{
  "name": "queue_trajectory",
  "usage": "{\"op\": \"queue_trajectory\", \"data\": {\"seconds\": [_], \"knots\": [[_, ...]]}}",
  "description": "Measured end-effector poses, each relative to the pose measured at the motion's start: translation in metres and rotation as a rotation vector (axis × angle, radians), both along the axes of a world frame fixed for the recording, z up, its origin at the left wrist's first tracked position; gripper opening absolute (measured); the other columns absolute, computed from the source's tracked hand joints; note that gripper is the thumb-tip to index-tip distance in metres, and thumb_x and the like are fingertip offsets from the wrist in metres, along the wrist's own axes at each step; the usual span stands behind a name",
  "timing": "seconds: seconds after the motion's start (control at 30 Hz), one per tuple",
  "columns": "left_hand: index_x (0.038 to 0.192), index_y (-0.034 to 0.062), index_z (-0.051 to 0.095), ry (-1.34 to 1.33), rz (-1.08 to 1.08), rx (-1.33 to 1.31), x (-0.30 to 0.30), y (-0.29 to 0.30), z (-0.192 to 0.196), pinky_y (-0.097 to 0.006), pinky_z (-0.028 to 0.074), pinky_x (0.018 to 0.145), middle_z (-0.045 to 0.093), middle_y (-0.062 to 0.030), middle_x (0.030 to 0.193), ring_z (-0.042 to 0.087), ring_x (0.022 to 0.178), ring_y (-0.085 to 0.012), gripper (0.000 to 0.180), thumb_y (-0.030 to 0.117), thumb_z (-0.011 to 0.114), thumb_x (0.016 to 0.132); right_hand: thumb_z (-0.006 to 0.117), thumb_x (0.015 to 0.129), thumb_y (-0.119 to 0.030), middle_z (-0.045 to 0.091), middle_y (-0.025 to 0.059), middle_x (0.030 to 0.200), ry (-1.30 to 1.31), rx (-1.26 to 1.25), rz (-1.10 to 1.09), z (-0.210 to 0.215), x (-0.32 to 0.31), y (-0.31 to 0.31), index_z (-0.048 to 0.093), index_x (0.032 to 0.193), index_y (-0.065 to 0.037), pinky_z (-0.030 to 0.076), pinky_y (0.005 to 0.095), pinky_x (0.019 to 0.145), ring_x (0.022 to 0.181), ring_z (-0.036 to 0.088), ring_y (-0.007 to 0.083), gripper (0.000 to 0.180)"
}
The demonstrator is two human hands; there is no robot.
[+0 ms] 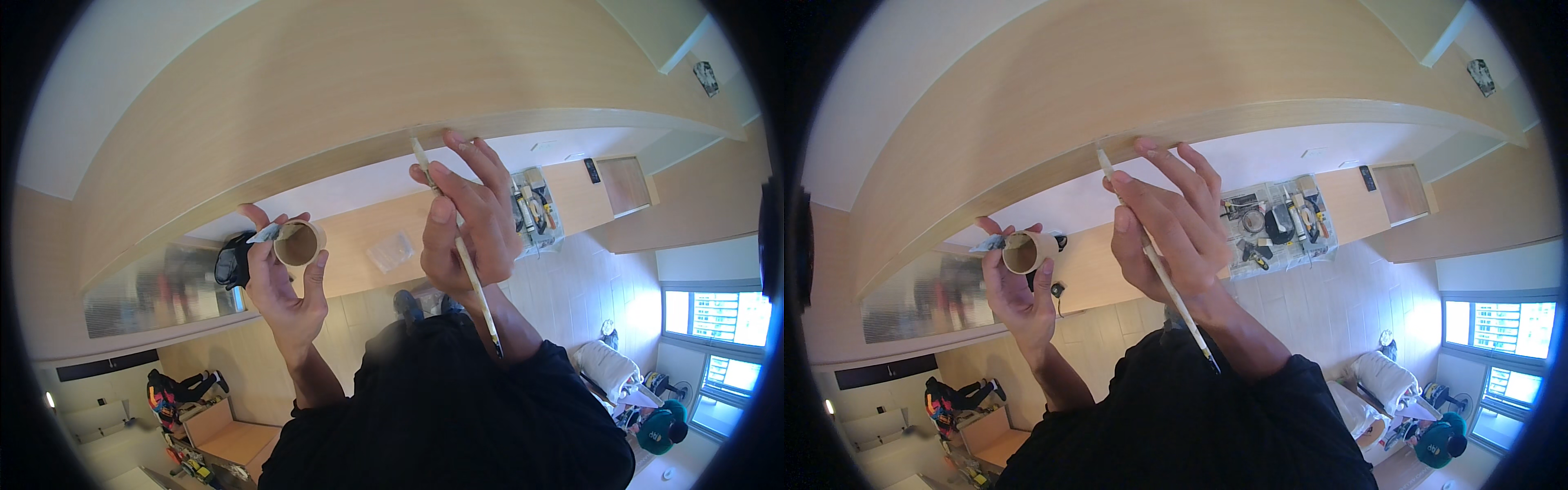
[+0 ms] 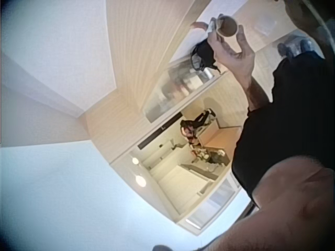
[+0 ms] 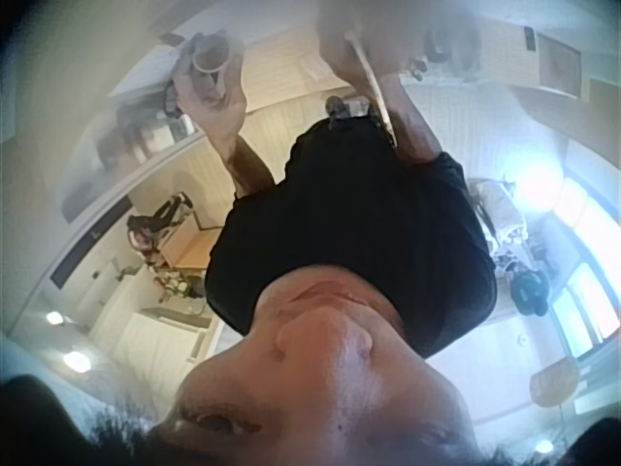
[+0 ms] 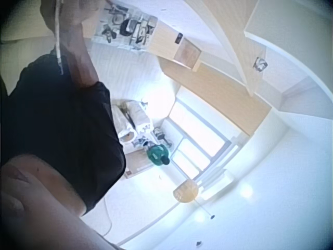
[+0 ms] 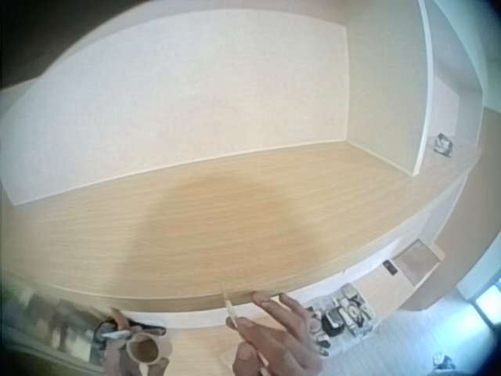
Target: The person paints a curved wooden beam using a small brush and a cup of paint. They repeatedly dip the brush into the cup and apply paint along the beam's edge, occasionally wiping the surface with a cloth. Another person is visible in the background working on a separate task.
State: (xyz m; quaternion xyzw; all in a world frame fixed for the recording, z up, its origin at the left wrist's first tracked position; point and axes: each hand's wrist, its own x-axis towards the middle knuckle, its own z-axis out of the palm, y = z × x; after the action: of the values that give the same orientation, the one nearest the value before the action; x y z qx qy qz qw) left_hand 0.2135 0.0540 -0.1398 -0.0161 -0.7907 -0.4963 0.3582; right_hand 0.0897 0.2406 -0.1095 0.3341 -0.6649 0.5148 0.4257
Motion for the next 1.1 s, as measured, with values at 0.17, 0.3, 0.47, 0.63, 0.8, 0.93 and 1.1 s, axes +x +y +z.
{"op": "queue_trajectory", "data": {"seconds": [0.17,0.3,0.47,0.63,0.8,0.93,1.1], "knots": [[0.135,-0.0018,0.047,0.008,0.031,0.064,-0.0017,0.0017,-0.0007,-0.046,0.049,0.106,0.059,-0.0223,0.135,0.066,0.121,-0.0369,0.057,-0.012,0.072,0.085,0.065,0.093,-0.002,0.078,0.0117,0.097,0.004,0.012,0.013,0.0021,-0.0005,-0.0013,0.071,0.112,0.001,0.046,0.0540,0.105,0.114,0.070,0.0371,0.021],[0.135,-0.0025,0.047,0.024,0.024,0.067,-0.0019,0.0018,-0.0007,-0.046,0.049,0.106,0.059,-0.0227,0.135,0.066,0.120,-0.0368,0.056,-0.012,0.072,0.085,0.065,0.093,-0.002,0.078,0.0120,0.096,-0.014,-0.038,0.021,0.0009,-0.0014,0.0011,0.071,0.111,0.002,0.047,0.0539,0.104,0.114,0.070,0.0372,0.020],[0.134,-0.0031,0.047,0.016,0.028,0.052,-0.0017,0.0022,0.0011,-0.046,0.049,0.106,0.059,-0.0227,0.135,0.066,0.120,-0.0368,0.056,-0.012,0.073,0.085,0.064,0.095,-0.002,0.078,0.0123,0.096,-0.007,-0.019,0.016,0.0032,-0.0003,0.0037,0.070,0.113,0.003,0.049,0.0538,0.103,0.114,0.070,0.0376,0.020],[0.134,-0.0026,0.047,0.019,0.021,0.054,-0.0012,0.0020,0.0012,-0.045,0.048,0.106,0.059,-0.0227,0.135,0.066,0.121,-0.0369,0.057,-0.013,0.073,0.085,0.063,0.095,-0.001,0.078,0.0132,0.095,-0.004,0.020,0.000,0.0038,0.0008,0.0021,0.068,0.114,0.004,0.050,0.0538,0.102,0.114,0.070,0.0390,0.020],[0.134,-0.0020,0.047,0.026,0.017,0.072,0.0021,0.0010,0.0002,-0.045,0.049,0.106,0.059,-0.0227,0.136,0.066,0.121,-0.0365,0.058,-0.013,0.073,0.084,0.063,0.094,0.000,0.078,0.0136,0.093,-0.101,-0.077,0.036,0.0014,0.0060,0.0015,0.069,0.112,0.005,0.051,0.0529,0.100,0.114,0.070,0.0394,0.020],[0.135,-0.0022,0.047,0.009,0.024,0.057,0.0012,0.0021,-0.0003,-0.045,0.049,0.106,0.059,-0.0227,0.136,0.066,0.121,-0.0363,0.058,-0.013,0.073,0.084,0.063,0.094,0.000,0.078,0.0137,0.093,-0.037,-0.042,0.010,0.0018,0.0024,0.0032,0.069,0.112,0.005,0.050,0.0534,0.101,0.113,0.070,0.0394,0.020],[0.135,-0.0024,0.047,0.018,0.022,0.059,-0.0001,0.0038,0.0007,-0.045,0.049,0.106,0.060,-0.0227,0.135,0.066,0.120,-0.0362,0.058,-0.013,0.073,0.084,0.064,0.094,0.000,0.078,0.0130,0.092,-0.016,-0.001,0.013,0.0032,0.0020,0.0027,0.069,0.113,0.004,0.048,0.0536,0.104,0.113,0.070,0.0384,0.020]]}}
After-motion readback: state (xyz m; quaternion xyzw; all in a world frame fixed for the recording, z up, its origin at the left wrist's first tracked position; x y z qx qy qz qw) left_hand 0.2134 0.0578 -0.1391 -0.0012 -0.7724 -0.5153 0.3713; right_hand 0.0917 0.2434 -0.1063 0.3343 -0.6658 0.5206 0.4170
